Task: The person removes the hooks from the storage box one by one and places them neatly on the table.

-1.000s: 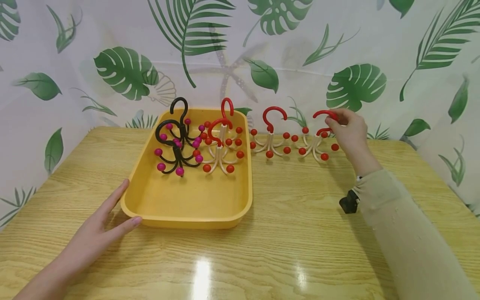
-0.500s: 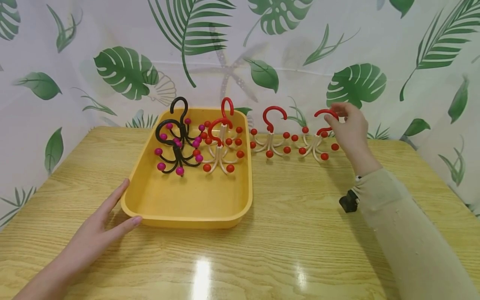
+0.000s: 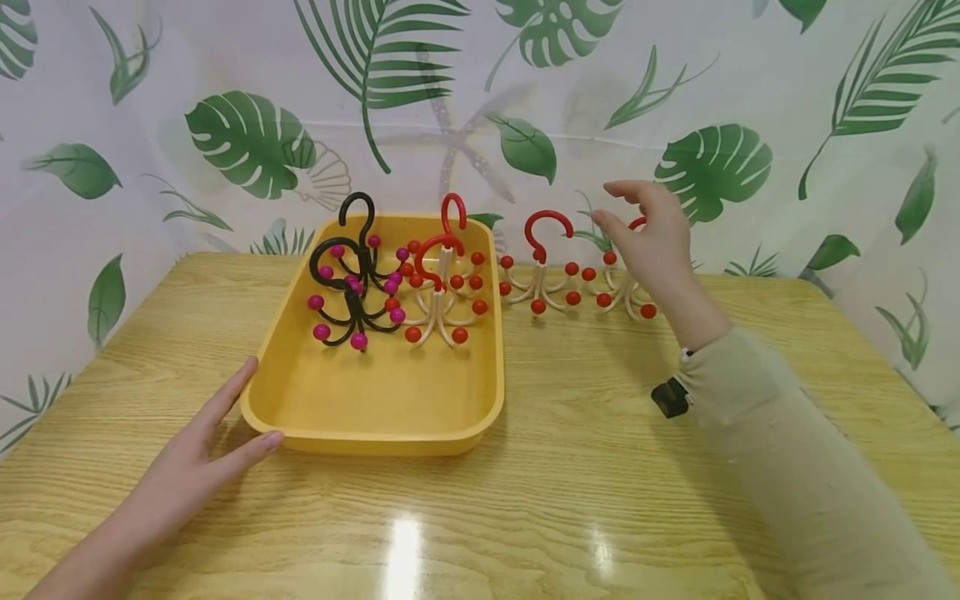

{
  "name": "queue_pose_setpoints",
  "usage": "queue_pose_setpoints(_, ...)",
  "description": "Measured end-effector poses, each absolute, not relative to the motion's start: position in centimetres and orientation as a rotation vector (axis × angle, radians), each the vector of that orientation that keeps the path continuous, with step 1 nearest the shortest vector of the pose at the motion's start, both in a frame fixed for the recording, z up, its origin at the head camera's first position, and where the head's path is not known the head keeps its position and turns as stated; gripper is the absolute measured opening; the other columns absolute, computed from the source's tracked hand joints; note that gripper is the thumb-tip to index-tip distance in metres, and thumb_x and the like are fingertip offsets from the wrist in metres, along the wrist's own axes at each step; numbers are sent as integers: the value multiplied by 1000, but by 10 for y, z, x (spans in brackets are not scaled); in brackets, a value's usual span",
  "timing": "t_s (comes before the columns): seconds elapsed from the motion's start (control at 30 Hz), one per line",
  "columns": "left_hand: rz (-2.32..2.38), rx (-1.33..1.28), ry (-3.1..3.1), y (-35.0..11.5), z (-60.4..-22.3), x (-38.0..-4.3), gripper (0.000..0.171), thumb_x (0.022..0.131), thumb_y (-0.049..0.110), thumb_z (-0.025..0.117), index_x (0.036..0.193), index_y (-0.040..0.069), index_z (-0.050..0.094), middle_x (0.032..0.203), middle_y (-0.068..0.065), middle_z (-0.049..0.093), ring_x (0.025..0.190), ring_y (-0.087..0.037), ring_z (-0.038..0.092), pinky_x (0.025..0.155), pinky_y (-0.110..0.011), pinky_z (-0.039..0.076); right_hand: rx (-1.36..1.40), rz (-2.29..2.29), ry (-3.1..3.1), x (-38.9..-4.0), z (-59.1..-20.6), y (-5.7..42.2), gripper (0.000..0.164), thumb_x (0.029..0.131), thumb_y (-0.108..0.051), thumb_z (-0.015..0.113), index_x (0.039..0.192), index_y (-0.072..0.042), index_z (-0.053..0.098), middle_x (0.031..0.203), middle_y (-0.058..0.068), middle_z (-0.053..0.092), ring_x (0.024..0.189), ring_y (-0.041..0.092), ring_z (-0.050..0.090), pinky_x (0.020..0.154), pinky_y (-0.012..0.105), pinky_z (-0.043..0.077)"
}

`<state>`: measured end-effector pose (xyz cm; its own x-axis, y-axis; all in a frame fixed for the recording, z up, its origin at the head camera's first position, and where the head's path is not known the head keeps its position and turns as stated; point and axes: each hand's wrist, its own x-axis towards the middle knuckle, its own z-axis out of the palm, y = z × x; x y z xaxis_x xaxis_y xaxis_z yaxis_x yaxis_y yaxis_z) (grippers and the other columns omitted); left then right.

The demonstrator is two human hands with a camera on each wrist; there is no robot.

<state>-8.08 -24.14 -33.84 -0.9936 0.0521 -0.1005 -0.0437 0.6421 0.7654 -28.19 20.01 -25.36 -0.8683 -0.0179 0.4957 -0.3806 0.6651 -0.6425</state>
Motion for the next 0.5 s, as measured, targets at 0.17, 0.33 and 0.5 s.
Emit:
queue_pose_setpoints(0.17,1289,17,2747,-241,-338,-81,85,91,48,61,150,45,0,159,-9,3,140,-48,6,99,-75,13,469,1116,-2397,-277,-248,177,38,91,-19,67,126,-4,60,125,10,56,117,25,46,99,37,38)
queue_pose_setpoints(0.33,1294,11,2737,-241,-338,-81,85,91,48,61,150,45,0,159,-10,2,140,-48,5,99,-75,12,597,1121,-2392,-272,-246,152,38,90,-19,69,125,-5,61,125,8,56,117,23,46,100,36,40)
queue_pose_setpoints(0.5,1307,31,2739,-242,-339,-81,85,91,47,61,150,45,0,159,-10,2,140,-47,5,100,-74,12,740,1129,-2358,-269,-245,127,38,88,-16,71,123,-4,62,122,8,58,114,22,49,96,35,44)
